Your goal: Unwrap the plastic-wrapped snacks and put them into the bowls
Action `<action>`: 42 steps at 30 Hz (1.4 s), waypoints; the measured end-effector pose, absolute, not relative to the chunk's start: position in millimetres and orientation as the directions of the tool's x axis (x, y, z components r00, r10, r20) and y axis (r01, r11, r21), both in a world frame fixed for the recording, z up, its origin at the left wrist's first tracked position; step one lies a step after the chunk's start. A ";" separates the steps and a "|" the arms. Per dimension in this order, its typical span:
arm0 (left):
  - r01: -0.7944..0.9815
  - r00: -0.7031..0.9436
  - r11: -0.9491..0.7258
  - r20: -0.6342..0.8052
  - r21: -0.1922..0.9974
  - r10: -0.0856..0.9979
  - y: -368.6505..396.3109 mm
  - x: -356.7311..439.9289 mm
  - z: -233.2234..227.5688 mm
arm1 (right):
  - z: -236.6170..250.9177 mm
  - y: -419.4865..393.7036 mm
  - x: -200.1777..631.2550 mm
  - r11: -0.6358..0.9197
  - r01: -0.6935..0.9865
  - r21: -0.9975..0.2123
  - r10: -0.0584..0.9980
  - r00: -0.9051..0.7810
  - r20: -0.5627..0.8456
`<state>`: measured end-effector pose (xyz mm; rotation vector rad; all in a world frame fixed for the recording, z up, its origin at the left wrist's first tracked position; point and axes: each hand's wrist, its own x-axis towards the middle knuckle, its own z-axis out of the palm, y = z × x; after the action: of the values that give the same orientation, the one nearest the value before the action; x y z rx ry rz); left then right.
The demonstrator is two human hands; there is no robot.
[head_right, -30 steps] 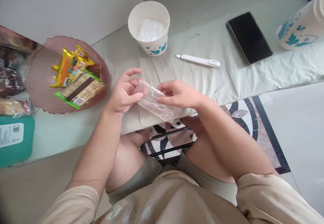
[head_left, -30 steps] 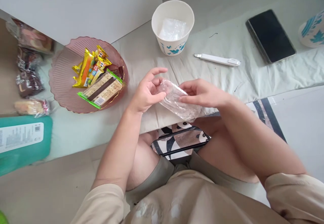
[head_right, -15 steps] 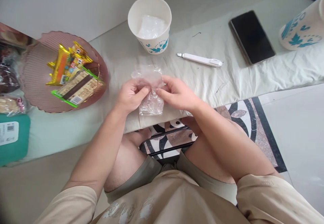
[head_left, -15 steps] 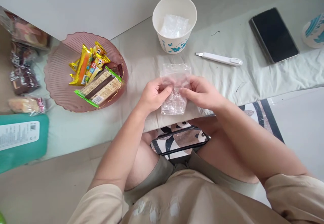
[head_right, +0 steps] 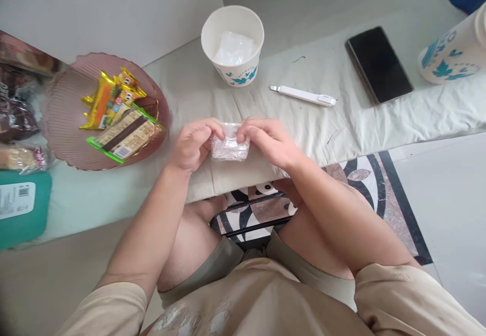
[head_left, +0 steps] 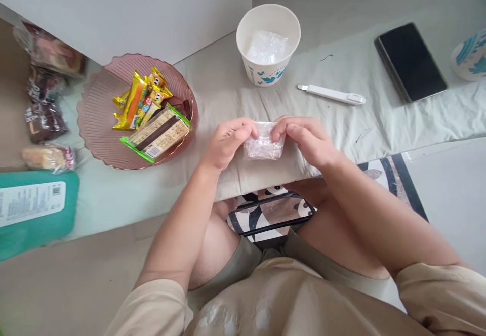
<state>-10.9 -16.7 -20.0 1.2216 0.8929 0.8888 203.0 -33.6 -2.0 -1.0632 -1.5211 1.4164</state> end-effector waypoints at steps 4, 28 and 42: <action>-0.121 0.265 0.121 -0.086 0.985 0.960 -17.9 -2.3 -18.3 | -10.2 -35.3 192.6 0.012 0.070 -0.997 0.965 -0.261 -0.007; 0.958 0.287 -0.279 -0.175 0.071 0.942 134.7 88.5 105.1 | -7.8 1.0 213.4 0.064 -0.031 -0.997 0.985 0.161 0.058; 0.932 0.361 -0.327 -0.516 0.159 0.777 168.2 101.1 80.5 | 1.0 3.7 211.8 0.004 -0.068 -0.998 0.988 0.153 -0.007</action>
<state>101.1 168.2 80.5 2.2001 1.4864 -0.4884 211.8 3.7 1.0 -1.2293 -1.0455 1.1280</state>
